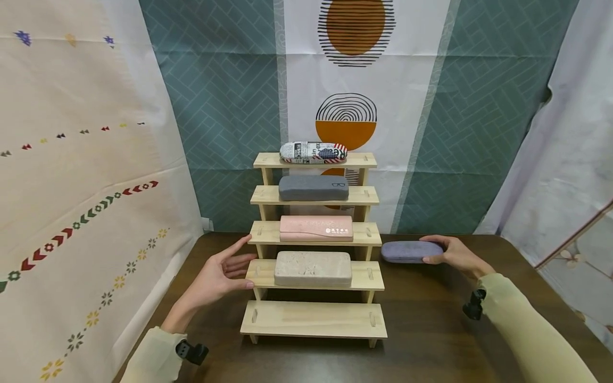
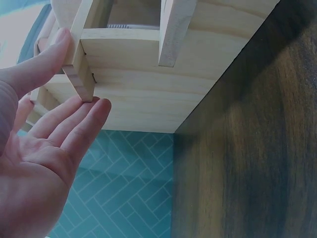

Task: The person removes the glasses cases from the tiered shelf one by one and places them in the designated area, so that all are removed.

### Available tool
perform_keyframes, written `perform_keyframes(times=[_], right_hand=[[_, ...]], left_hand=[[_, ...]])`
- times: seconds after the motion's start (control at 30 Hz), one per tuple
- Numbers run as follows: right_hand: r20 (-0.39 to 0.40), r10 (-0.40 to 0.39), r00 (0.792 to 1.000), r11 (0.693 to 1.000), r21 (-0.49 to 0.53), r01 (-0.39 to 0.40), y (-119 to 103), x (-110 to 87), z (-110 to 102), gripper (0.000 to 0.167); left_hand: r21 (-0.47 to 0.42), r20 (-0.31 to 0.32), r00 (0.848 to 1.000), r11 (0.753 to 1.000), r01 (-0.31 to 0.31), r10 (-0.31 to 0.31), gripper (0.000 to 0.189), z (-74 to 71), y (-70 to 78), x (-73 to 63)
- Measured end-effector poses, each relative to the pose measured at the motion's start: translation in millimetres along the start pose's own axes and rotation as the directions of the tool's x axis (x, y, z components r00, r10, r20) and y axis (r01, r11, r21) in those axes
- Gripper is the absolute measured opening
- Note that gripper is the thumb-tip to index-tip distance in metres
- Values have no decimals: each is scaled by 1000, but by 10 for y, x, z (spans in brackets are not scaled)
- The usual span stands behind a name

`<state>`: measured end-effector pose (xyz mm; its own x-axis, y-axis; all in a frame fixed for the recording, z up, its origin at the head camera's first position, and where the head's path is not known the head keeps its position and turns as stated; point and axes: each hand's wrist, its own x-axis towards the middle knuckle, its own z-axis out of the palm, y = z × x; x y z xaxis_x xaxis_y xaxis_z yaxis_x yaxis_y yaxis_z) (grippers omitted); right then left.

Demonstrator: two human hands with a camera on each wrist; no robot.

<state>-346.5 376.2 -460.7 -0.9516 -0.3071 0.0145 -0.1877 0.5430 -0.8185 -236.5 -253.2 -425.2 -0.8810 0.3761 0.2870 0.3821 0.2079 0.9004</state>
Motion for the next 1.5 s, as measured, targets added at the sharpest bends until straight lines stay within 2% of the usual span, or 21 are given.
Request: perform_keyframes(times=[0.43, 1.13, 1.5], right_hand=[[-1, 17, 1000, 999, -40, -17, 88, 85, 37, 69], [28, -72, 997, 991, -109, 75, 123, 107, 20, 68], [28, -56, 998, 990, -126, 59, 134, 108, 1, 67]], left_hand=[[14, 2, 1000, 1000, -10, 10, 106, 16, -6, 17], [10, -6, 1000, 1000, 6, -6, 107, 5, -4, 4], [25, -8, 1000, 1000, 2, -2, 107, 8, 19, 5]])
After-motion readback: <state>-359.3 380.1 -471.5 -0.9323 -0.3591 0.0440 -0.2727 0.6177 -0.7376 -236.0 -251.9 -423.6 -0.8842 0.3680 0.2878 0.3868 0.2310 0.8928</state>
